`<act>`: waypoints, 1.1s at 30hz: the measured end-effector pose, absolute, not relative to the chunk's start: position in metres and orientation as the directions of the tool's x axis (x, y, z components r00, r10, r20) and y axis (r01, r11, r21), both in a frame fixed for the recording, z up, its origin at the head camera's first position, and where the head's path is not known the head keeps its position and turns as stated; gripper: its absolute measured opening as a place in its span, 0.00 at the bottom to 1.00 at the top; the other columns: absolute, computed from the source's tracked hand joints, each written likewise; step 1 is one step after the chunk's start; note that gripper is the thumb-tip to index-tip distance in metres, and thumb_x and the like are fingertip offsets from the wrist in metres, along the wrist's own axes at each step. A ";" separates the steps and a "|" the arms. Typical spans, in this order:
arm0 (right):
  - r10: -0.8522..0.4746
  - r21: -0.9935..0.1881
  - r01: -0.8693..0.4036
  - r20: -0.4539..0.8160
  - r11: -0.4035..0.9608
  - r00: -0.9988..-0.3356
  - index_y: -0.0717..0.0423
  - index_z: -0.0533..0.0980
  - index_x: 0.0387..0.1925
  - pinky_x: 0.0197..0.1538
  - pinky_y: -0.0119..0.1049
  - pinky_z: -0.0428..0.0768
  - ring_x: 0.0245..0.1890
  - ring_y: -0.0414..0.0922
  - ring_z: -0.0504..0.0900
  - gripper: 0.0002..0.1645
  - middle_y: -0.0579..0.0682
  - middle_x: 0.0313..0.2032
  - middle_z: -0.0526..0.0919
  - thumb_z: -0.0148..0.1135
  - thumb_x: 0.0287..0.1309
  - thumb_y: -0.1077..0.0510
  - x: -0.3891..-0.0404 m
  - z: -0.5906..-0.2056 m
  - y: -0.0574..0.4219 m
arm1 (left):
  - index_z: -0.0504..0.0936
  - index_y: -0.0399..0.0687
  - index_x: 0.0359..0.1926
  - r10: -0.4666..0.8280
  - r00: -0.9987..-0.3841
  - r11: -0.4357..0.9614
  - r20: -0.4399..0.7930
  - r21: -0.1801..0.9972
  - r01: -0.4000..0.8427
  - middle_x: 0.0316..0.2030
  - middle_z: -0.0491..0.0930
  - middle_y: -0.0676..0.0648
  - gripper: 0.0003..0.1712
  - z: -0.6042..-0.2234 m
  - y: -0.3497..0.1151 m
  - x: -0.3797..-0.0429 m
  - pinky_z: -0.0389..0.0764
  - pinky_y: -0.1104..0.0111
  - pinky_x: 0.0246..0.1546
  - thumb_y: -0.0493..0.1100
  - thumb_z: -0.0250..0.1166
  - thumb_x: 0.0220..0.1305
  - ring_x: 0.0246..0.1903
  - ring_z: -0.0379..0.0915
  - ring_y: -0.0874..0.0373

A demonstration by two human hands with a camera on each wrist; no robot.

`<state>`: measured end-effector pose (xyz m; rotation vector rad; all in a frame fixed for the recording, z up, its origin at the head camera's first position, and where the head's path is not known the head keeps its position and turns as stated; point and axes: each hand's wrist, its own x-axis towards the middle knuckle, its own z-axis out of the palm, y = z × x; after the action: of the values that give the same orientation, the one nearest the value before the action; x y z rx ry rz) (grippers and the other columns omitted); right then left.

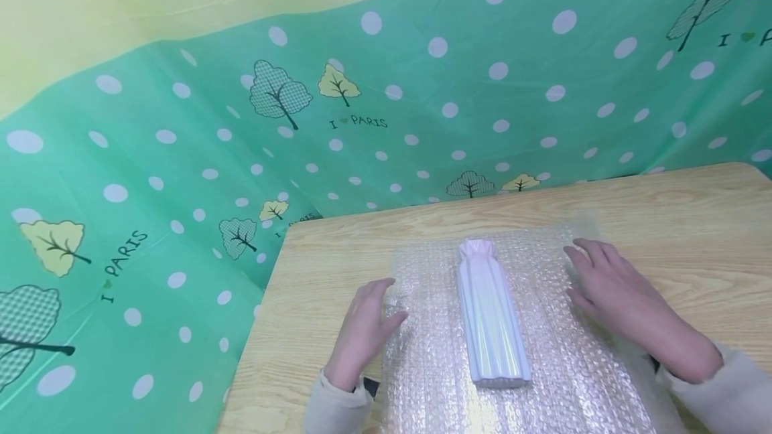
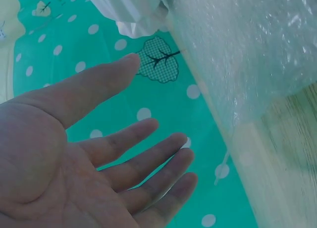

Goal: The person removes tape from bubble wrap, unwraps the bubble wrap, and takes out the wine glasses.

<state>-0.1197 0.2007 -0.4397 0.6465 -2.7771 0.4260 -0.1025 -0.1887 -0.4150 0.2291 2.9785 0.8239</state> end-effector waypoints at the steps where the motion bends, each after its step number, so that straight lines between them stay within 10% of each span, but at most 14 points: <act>1: -0.388 -0.222 -0.465 0.316 0.857 -0.866 0.74 0.67 0.59 0.54 0.68 0.74 0.56 0.71 0.67 0.42 0.76 0.59 0.67 0.75 0.45 0.60 -0.120 -0.440 0.200 | 0.69 0.42 0.68 0.156 -0.988 0.845 -0.003 0.517 0.132 0.65 0.71 0.38 0.36 -0.415 -0.188 -0.103 0.70 0.47 0.66 0.47 0.70 0.61 0.65 0.65 0.41; 33: -0.392 -0.247 -0.487 0.347 0.838 -0.852 0.72 0.68 0.61 0.53 0.67 0.75 0.56 0.68 0.69 0.43 0.71 0.59 0.69 0.75 0.46 0.57 -0.106 -0.415 0.195 | 0.69 0.43 0.69 0.198 -0.980 0.848 0.004 0.500 0.174 0.65 0.72 0.41 0.34 -0.416 -0.181 -0.099 0.73 0.49 0.64 0.51 0.66 0.66 0.64 0.68 0.43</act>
<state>-0.1057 0.1951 -0.4147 0.6687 -2.7347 0.4761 -0.0987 -0.1810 -0.4158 0.2996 2.9740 0.7979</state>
